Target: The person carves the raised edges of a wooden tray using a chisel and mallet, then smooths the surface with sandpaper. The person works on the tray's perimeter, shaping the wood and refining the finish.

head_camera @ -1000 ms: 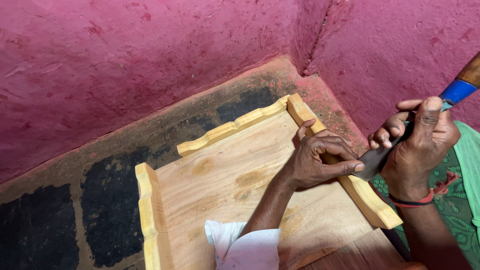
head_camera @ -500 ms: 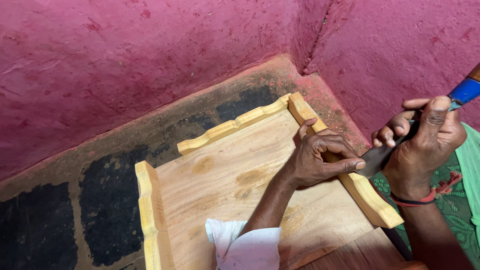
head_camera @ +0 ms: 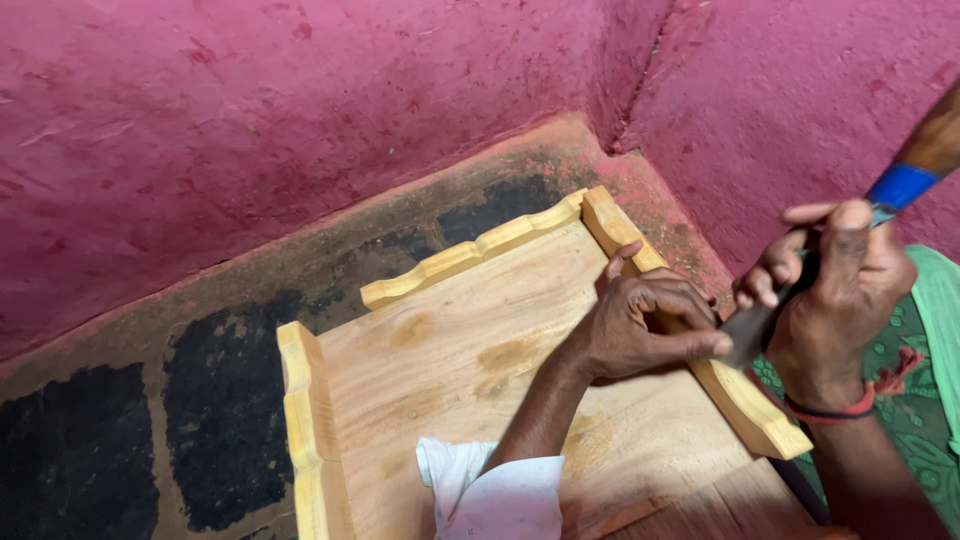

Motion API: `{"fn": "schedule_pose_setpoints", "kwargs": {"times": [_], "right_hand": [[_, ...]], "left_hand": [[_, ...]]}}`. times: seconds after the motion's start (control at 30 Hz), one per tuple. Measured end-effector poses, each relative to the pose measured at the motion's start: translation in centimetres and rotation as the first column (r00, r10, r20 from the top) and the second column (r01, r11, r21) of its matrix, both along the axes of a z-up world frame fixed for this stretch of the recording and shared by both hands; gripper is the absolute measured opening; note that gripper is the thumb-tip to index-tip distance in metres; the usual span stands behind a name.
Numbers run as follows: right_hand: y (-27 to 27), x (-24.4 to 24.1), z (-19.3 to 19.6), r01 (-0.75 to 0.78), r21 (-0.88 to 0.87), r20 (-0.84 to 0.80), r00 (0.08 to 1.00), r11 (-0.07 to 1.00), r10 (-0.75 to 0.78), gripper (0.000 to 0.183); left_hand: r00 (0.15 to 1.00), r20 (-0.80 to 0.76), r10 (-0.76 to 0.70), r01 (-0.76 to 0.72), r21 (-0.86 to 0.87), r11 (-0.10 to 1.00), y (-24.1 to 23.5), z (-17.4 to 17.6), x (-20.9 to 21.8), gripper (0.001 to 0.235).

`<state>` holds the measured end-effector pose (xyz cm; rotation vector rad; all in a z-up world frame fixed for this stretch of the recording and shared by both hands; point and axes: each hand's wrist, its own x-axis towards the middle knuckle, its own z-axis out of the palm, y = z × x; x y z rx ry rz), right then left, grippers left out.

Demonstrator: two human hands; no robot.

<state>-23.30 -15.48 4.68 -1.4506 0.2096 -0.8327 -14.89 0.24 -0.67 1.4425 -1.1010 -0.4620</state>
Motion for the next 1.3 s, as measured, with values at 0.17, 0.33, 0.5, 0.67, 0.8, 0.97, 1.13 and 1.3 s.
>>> {"fn": "schedule_pose_setpoints", "kwargs": {"times": [0.17, 0.33, 0.5, 0.67, 0.8, 0.97, 1.13, 1.3], "right_hand": [[-0.9, 0.3, -0.1, 0.044, 0.027, 0.04, 0.998, 0.999, -0.045, 0.046], [-0.5, -0.2, -0.4, 0.05, -0.029, 0.035, 0.998, 0.998, -0.049, 0.047], [0.2, 0.1, 0.2, 0.046, -0.05, -0.013, 0.999, 0.998, -0.046, 0.045], [0.4, 0.2, 0.6, 0.016, -0.008, -0.04, 0.999, 1.0, -0.016, 0.046], [0.7, 0.3, 0.8, 0.003, 0.009, -0.081, 0.997, 1.0, -0.003, 0.047], [0.7, 0.5, 1.2, -0.042, 0.029, -0.12, 0.992, 0.999, 0.046, 0.041], [1.0, 1.2, 1.5, -0.121, 0.101, -0.158, 0.978, 0.987, 0.136, 0.036], [1.7, 1.3, 1.3, -0.068, 0.057, -0.297, 0.951, 0.996, 0.082, 0.039]], "left_hand": [[0.998, -0.019, 0.062, -0.061, 0.032, 0.998, -0.7, 0.2, 0.2, 0.021], [0.999, -0.012, 0.034, -0.034, 0.026, 0.999, -0.7, -0.2, 0.0, 0.02], [1.0, -0.024, 0.016, -0.016, -0.002, 1.0, -0.4, -0.2, 0.0, 0.02], [1.0, -0.023, -0.008, 0.008, 0.011, 1.0, -0.2, -0.3, 0.0, 0.02], [1.0, -0.008, -0.008, 0.008, 0.038, 0.999, 0.0, -0.2, -0.1, 0.02], [1.0, -0.006, -0.027, 0.027, 0.029, 0.999, -0.1, -0.5, -0.1, 0.02], [0.999, 0.041, -0.019, 0.018, 0.022, 1.0, 0.1, -0.8, -0.1, 0.021], [1.0, 0.022, -0.004, 0.002, 0.082, 0.997, 0.2, -0.7, 0.0, 0.026]]}}
